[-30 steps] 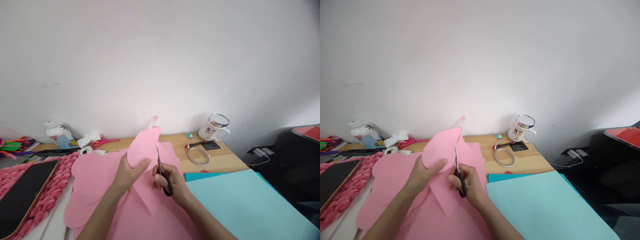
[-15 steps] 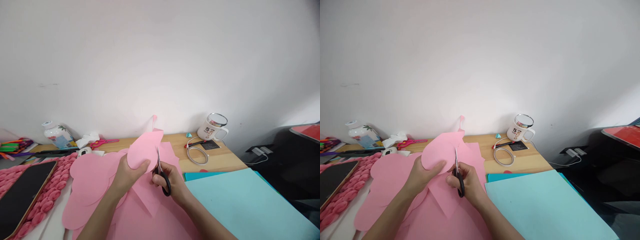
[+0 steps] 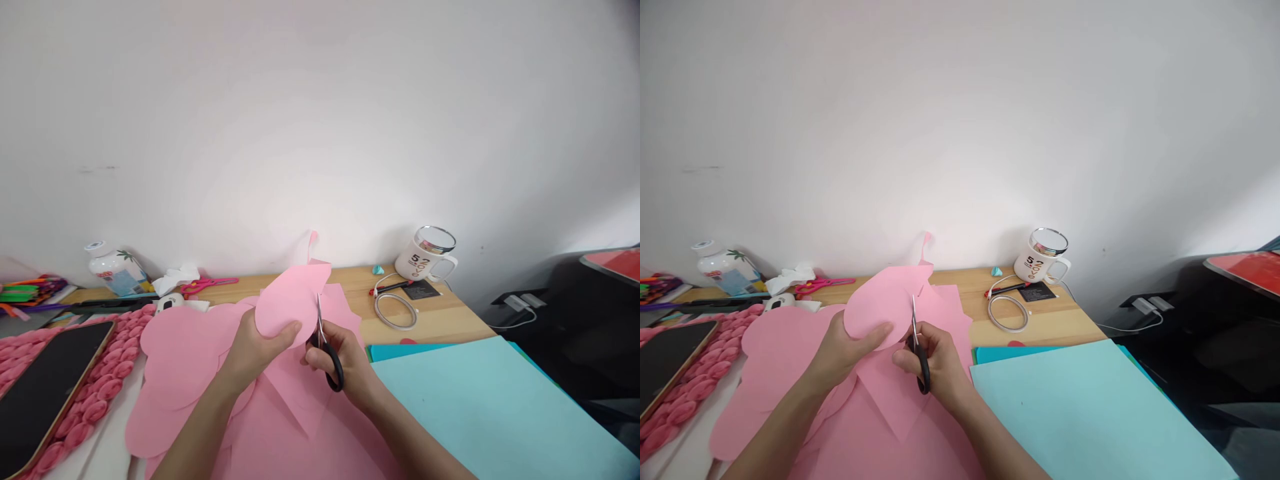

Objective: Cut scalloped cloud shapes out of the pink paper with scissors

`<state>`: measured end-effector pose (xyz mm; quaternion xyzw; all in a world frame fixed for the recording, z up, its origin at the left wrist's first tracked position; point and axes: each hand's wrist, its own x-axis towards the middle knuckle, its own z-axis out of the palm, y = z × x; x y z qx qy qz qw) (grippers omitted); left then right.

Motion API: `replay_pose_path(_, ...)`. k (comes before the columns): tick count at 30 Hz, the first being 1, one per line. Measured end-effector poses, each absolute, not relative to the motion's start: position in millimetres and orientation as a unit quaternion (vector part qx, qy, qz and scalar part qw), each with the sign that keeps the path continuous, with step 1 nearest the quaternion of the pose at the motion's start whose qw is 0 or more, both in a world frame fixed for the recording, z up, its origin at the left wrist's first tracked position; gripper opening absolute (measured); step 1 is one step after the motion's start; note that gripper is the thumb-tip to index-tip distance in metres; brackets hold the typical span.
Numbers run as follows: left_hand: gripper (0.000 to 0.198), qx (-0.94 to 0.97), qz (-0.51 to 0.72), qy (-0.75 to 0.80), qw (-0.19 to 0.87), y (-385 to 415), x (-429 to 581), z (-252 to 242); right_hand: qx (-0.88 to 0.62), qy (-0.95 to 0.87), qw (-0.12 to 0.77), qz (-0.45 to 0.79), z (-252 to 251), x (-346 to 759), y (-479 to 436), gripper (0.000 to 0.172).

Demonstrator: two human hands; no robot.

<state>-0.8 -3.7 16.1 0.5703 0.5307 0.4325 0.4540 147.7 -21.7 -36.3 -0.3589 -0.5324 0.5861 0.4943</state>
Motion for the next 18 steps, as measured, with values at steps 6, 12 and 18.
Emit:
replay_pose_path(6,0.027,0.575,0.434,0.517,0.461,-2.4,-3.0,14.7,-0.356,-0.524,0.497,0.593,-35.3,146.9,-22.8,0.032)
replay_pose_path(12,0.028,0.567,0.443,0.514,0.467,-2.4,-3.7,12.9,-0.373,-0.515,0.492,0.595,-34.1,146.4,-23.1,0.023)
replay_pose_path(18,0.029,0.577,0.431,0.508,0.472,0.6,-7.5,7.5,-0.381,-0.506,0.493,0.596,-36.0,146.1,-22.5,0.012)
